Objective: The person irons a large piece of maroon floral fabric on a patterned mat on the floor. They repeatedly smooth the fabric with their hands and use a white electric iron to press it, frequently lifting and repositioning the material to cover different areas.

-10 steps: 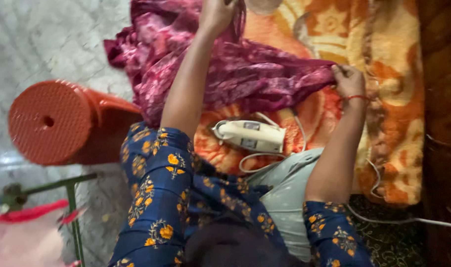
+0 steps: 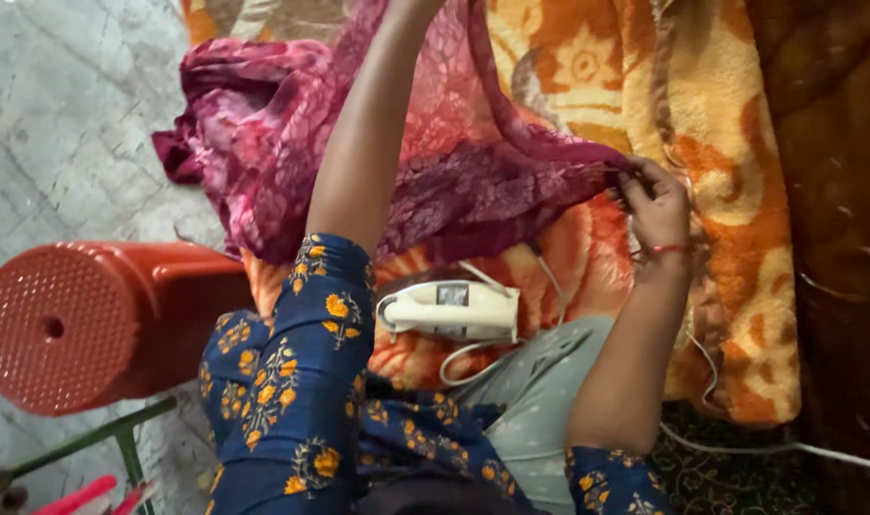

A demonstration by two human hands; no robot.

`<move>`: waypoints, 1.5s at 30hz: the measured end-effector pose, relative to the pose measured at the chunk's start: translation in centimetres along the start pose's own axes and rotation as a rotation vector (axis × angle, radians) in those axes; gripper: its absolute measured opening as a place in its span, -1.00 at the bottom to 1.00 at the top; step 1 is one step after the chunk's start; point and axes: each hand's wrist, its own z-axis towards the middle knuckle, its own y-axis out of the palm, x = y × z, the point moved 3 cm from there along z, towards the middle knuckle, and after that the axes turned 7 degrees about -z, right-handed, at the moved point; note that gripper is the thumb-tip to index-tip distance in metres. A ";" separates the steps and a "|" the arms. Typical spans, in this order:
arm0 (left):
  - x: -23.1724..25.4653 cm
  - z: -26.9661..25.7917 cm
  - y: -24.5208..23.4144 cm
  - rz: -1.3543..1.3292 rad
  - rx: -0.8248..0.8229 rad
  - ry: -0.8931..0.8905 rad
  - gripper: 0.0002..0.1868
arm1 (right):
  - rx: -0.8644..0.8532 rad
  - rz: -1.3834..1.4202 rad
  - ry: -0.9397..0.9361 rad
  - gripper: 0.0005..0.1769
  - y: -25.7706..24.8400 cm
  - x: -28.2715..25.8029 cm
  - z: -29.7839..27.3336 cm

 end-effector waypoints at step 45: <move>8.4 -32.0 -6.7 -0.525 0.006 0.267 -0.37 | -0.924 0.415 0.221 -0.59 15.6 -2.7 0.1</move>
